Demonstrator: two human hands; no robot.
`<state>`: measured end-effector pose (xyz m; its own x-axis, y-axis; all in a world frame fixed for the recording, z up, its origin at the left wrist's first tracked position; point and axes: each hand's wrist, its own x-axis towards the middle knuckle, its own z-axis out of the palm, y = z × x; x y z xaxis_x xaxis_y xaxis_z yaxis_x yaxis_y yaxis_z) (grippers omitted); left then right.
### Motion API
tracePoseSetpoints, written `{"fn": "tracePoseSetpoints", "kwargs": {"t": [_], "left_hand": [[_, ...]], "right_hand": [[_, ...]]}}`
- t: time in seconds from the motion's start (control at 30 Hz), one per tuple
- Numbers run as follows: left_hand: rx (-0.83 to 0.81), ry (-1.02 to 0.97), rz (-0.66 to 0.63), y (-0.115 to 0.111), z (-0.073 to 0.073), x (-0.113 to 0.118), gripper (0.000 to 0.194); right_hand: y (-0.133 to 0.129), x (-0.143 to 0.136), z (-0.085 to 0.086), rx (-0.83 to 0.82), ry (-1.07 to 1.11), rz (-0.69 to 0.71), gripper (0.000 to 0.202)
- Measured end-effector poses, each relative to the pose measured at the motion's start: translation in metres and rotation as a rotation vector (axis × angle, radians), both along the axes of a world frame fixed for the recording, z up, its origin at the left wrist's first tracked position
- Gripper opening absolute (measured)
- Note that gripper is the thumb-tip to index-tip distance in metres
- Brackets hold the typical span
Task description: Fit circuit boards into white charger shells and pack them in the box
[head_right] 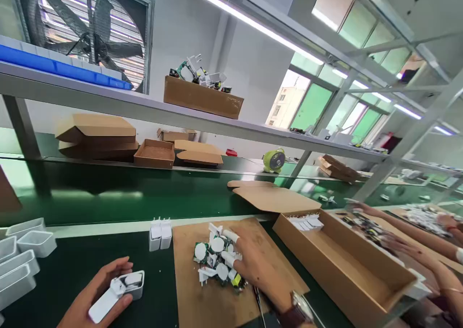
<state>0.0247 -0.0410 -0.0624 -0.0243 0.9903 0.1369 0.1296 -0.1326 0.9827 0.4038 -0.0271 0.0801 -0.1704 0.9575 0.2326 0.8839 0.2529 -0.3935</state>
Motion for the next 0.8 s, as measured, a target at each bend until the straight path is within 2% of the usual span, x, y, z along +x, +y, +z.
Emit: {"fn": "tracePoseSetpoints", "kwargs": {"t": [0.1,0.17,0.27,0.37,0.47,0.6,0.7,0.8], "left_hand": [[0.045,-0.055,0.014,0.0,0.006,-0.003,0.072],[0.082,-0.057,-0.01,0.0,0.01,-0.009,0.071],[0.116,-0.029,-0.105,0.003,0.014,-0.02,0.056],[0.19,0.051,-0.189,0.006,0.018,-0.029,0.037],[0.266,0.121,-0.2,0.009,0.025,-0.034,0.028],[0.272,0.168,-0.158,0.013,0.034,-0.034,0.025],[0.222,0.176,-0.093,0.015,0.037,-0.031,0.032],[0.111,0.178,-0.002,0.016,0.037,-0.024,0.046]], "right_hand": [[-0.008,-0.029,-0.002,0.01,0.041,0.135,0.043],[-0.006,-0.063,-0.015,-0.006,0.083,0.29,0.038],[0.005,-0.119,-0.052,0.011,0.164,0.565,0.047],[0.024,-0.158,-0.09,0.085,0.279,0.738,0.043],[0.036,-0.173,-0.109,0.116,0.33,0.773,0.034],[0.033,-0.172,-0.11,0.094,0.35,0.773,0.035],[0.025,-0.171,-0.114,0.127,0.373,0.716,0.035],[0.02,-0.174,-0.126,0.192,0.233,0.684,0.039]]}}
